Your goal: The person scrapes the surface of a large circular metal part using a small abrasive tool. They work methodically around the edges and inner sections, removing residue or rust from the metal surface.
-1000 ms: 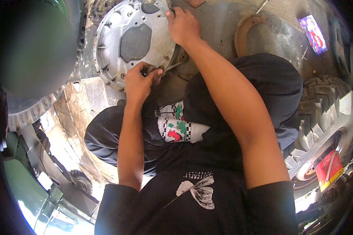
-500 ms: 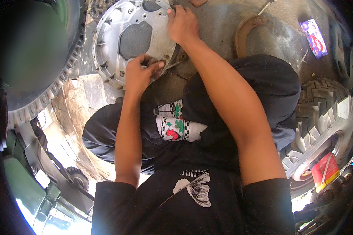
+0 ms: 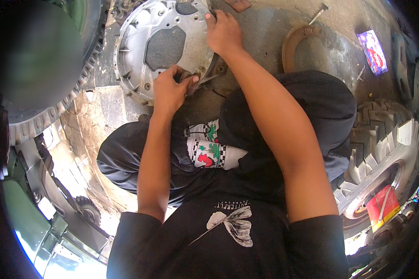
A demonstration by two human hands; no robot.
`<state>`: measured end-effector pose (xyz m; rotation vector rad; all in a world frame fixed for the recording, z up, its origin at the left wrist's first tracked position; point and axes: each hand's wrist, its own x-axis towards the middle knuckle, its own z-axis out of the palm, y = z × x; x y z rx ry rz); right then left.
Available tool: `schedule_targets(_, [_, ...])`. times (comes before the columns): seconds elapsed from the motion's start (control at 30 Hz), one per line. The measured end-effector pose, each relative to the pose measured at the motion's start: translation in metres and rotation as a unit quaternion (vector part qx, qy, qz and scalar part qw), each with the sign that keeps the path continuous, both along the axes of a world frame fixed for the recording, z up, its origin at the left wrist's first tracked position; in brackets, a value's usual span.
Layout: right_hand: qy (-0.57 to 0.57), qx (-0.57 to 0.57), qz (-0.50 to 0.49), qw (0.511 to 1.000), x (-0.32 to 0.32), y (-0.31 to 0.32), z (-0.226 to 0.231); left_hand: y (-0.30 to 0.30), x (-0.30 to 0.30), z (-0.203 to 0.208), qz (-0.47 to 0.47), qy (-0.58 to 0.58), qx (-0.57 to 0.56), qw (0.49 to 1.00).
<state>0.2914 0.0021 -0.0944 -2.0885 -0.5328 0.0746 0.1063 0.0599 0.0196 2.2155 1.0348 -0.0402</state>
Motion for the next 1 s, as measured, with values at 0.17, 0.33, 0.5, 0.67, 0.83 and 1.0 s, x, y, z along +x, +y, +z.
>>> schedule_targets(0.17, [0.028, -0.012, 0.007, 0.999, -0.002, 0.007, 0.001, 0.007, -0.013, -0.001, 0.000, 0.013, 0.002, 1.000])
schedule_targets(0.33, [0.025, -0.010, -0.004, 1.000, -0.001, 0.006, -0.006, 0.000, 0.000, -0.007, -0.009, -0.008, 0.012, 1.000])
schedule_targets(0.5, [0.066, -0.044, 0.004, 0.997, -0.004, 0.006, 0.010, -0.003, -0.021, 0.000, 0.033, 0.033, -0.017, 0.999])
schedule_targets(0.67, [-0.007, 0.007, -0.008, 1.000, 0.000, 0.006, 0.004, 0.001, 0.003, -0.002, 0.002, -0.006, -0.026, 1.000])
schedule_targets(0.83, [0.018, 0.000, 0.011, 1.000, 0.001, 0.005, 0.008, 0.006, -0.022, -0.003, 0.067, 0.026, -0.097, 0.993])
schedule_targets(1.0, [0.012, 0.035, 0.004, 0.999, -0.001, 0.008, 0.010, 0.009, -0.002, -0.011, 0.021, -0.019, -0.087, 0.996])
